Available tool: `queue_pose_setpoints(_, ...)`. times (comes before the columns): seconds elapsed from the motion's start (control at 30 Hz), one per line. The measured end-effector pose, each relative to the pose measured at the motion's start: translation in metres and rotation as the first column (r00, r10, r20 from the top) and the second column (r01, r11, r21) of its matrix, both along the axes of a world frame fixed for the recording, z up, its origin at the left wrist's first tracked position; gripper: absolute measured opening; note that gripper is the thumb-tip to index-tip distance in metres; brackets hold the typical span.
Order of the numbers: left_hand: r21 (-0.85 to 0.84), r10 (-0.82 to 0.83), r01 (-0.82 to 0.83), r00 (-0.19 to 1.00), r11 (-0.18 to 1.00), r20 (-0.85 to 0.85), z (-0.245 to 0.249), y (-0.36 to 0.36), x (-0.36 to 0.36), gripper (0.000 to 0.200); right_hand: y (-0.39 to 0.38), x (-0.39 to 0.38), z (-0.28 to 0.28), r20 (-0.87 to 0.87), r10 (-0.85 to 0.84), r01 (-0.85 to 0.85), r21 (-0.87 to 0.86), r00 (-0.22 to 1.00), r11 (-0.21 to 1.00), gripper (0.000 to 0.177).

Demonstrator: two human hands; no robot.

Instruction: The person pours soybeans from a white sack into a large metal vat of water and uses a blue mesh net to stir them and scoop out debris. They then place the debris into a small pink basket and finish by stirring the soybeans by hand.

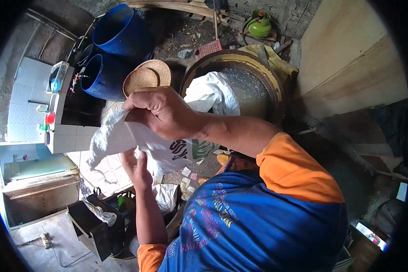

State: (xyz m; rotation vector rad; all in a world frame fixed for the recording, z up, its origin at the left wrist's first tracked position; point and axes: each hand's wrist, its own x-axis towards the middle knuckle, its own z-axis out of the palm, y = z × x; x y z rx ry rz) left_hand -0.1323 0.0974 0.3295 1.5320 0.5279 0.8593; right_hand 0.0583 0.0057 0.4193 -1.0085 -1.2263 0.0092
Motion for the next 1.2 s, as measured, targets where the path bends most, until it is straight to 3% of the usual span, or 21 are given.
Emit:
queue_pose_setpoints(0.03,-0.081,-0.036,0.035,0.999,0.996,-0.013,-0.009,-0.002,0.003,0.042,0.000,0.001,0.000,-0.003,0.026,-0.026,0.002,1.000,1.000,0.013)
queue_pose_setpoints(0.1,-0.034,-0.145,0.142,0.986,0.989,-0.087,-0.030,0.007,0.000,0.039,0.001,0.001,-0.002,0.001,0.050,-0.050,0.007,0.999,0.999,0.011)
queue_pose_setpoints(0.13,-0.177,-0.133,0.119,0.988,0.977,-0.073,-0.053,0.014,-0.007,0.036,0.001,0.002,-0.003,0.020,0.048,-0.048,-0.004,0.999,0.999,0.010)
queue_pose_setpoints(0.17,-0.179,-0.130,0.116,0.989,0.977,-0.070,-0.057,0.019,-0.006,0.036,0.001,0.002,-0.003,0.042,0.046,-0.046,-0.016,0.998,0.999,0.010)
queue_pose_setpoints(0.23,-0.088,-0.166,0.153,0.970,0.984,-0.177,-0.061,0.030,-0.003,0.034,0.002,0.004,0.001,0.019,0.036,-0.036,-0.030,0.999,0.999,0.009)
queue_pose_setpoints(0.27,0.016,-0.049,0.053,0.977,0.998,-0.209,-0.081,0.039,-0.004,0.029,0.002,0.005,0.003,-0.007,0.017,-0.017,-0.035,1.000,0.999,0.009)
queue_pose_setpoints(0.3,0.013,-0.046,0.050,0.978,0.999,-0.205,-0.094,0.049,-0.011,0.029,0.004,0.007,0.007,-0.003,0.020,-0.021,-0.038,1.000,0.999,0.009)
queue_pose_setpoints(0.37,0.018,-0.125,0.140,0.927,0.990,-0.353,-0.098,0.052,-0.018,0.023,0.002,0.011,0.011,-0.107,-0.023,0.020,-0.028,0.994,0.999,0.005)
queue_pose_setpoints(0.4,0.081,-0.063,0.096,0.939,0.992,-0.339,-0.114,0.054,-0.021,0.017,-0.001,0.014,0.014,-0.109,-0.059,0.052,-0.063,0.992,0.997,0.004)
queue_pose_setpoints(0.53,0.118,0.043,-0.001,0.934,0.993,-0.355,-0.097,0.040,-0.021,0.019,0.006,0.022,0.001,-0.096,-0.108,0.111,0.026,0.990,0.994,0.006)
queue_pose_setpoints(0.7,0.085,0.069,-0.042,0.937,0.995,-0.343,-0.072,0.036,-0.015,0.022,-0.014,0.043,0.019,-0.115,-0.236,0.229,-0.068,0.965,0.971,0.006)
queue_pose_setpoints(0.77,0.247,0.157,-0.078,0.935,0.966,-0.317,-0.053,0.026,-0.003,0.024,-0.018,0.058,0.019,-0.108,-0.264,0.259,-0.054,0.959,0.964,0.007)
queue_pose_setpoints(0.83,0.238,0.159,-0.094,0.949,0.967,-0.271,-0.052,0.028,0.001,0.025,-0.022,0.071,0.019,-0.182,-0.230,0.225,-0.048,0.956,0.973,0.011)
queue_pose_setpoints(0.93,0.205,0.105,-0.057,0.967,0.977,-0.231,-0.037,0.026,0.005,0.024,-0.031,0.078,0.026,-0.126,-0.284,0.289,0.029,0.951,0.957,0.016)
queue_pose_setpoints(1.0,0.198,0.089,-0.050,0.978,0.979,-0.189,-0.036,0.027,0.008,0.023,-0.042,0.072,0.041,-0.373,0.002,-0.006,-0.010,0.928,1.000,0.007)
queue_pose_setpoints(1.03,0.190,0.075,-0.046,0.986,0.981,-0.149,-0.035,0.028,0.010,0.022,-0.045,0.073,0.041,-0.369,0.000,-0.003,-0.008,0.929,1.000,0.007)
queue_pose_setpoints(1.17,0.182,0.051,-0.025,0.988,0.983,-0.142,-0.028,0.026,0.020,0.022,-0.052,0.087,0.037,-0.269,-0.152,0.168,0.035,0.951,0.985,0.009)
queue_pose_setpoints(1.2,0.159,0.037,-0.014,0.989,0.987,-0.142,-0.030,0.028,0.022,0.022,-0.055,0.089,0.037,-0.259,-0.234,0.237,-0.021,0.937,0.971,0.009)
